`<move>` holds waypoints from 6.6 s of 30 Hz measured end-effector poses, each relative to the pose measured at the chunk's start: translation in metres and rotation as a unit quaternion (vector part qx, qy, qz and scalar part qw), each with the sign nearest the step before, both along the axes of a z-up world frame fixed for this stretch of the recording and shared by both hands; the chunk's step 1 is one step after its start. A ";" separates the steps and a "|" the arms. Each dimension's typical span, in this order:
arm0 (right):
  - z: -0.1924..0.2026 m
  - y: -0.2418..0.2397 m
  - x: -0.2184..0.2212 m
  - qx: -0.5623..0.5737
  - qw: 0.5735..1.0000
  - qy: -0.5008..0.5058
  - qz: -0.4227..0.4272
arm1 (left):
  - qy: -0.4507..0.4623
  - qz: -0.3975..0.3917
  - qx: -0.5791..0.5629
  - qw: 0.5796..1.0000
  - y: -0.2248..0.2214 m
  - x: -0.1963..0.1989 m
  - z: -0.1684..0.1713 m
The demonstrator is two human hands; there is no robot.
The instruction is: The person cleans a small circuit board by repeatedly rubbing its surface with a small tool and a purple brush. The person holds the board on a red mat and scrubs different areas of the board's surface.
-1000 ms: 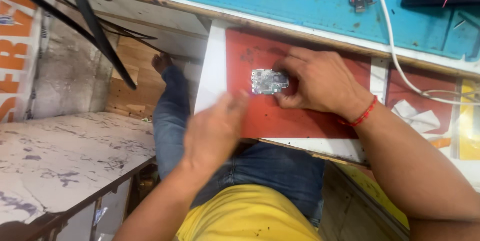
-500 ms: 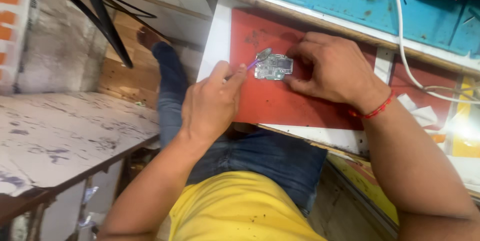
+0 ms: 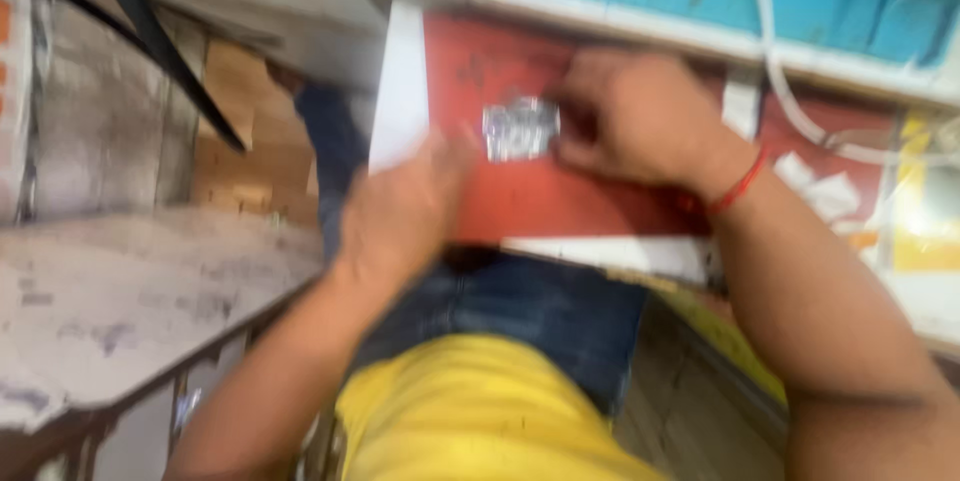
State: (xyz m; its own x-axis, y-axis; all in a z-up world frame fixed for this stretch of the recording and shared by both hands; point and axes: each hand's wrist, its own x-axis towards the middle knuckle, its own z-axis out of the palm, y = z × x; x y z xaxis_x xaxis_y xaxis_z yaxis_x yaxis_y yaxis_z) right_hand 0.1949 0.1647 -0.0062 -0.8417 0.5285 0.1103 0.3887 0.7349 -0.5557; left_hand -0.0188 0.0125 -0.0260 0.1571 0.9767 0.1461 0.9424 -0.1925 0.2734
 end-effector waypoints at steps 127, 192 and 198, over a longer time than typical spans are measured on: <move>-0.014 -0.008 -0.011 0.078 0.997 -0.018 -0.008 | -0.060 0.025 0.076 0.995 -0.001 -0.013 0.015; -0.010 -0.003 -0.003 -0.027 1.000 0.005 0.001 | -0.028 0.018 0.039 0.999 -0.009 -0.020 -0.002; -0.007 -0.003 -0.008 0.028 0.999 -0.016 -0.006 | -0.056 0.033 0.072 0.995 -0.011 -0.012 0.006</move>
